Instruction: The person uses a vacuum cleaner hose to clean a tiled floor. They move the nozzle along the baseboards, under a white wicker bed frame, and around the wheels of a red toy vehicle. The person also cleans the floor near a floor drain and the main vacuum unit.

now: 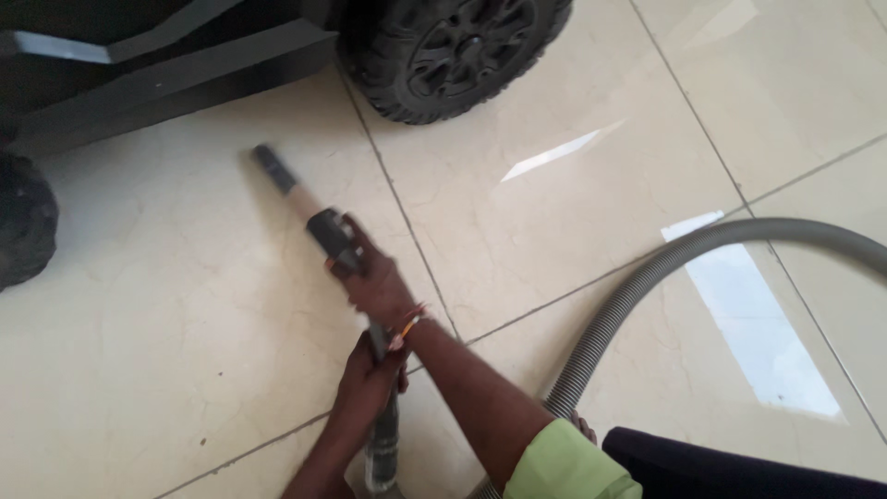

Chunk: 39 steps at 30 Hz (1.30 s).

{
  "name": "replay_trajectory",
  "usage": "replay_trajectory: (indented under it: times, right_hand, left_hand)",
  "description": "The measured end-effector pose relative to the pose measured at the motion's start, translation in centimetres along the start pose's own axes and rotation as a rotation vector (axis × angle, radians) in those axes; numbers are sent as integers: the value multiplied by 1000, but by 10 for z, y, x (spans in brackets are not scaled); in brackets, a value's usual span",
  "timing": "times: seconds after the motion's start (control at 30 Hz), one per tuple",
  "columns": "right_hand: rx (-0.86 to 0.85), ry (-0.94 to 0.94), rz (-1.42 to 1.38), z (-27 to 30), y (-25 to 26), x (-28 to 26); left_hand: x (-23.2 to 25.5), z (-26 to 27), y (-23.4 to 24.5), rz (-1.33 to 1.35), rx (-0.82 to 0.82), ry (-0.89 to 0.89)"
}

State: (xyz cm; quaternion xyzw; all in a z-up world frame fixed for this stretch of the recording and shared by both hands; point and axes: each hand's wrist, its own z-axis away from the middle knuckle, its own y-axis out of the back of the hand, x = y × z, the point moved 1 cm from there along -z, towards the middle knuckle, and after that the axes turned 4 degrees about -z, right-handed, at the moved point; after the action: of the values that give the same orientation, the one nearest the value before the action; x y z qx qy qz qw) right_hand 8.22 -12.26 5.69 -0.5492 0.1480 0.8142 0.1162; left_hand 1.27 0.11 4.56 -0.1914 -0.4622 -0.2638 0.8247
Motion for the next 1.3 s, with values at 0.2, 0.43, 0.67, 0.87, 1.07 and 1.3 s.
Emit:
replay_trajectory:
  times: [0.2,0.43,0.67,0.87,1.07,1.3]
  right_hand:
    - [85,68,-25,-37,31,3]
    - [27,-18,88,13,3,7]
    - [-81,218,222,7,-34,19]
    - [105,23,-82,-23,22,10]
    - [218,-17,-108,-14,60,-7]
    - [-87,45,49,-9,-32,-28]
  left_hand:
    - [19,-37,-6,-28,-67,11]
    - [-24,3,-4,46,-2,-1]
    - [-31,17,13,122,71,-5]
    - [15,-32,-4,-98,-110,63]
    - [35,-37,-21,-190,-195,34]
    - [6,0,21,124,107,-14]
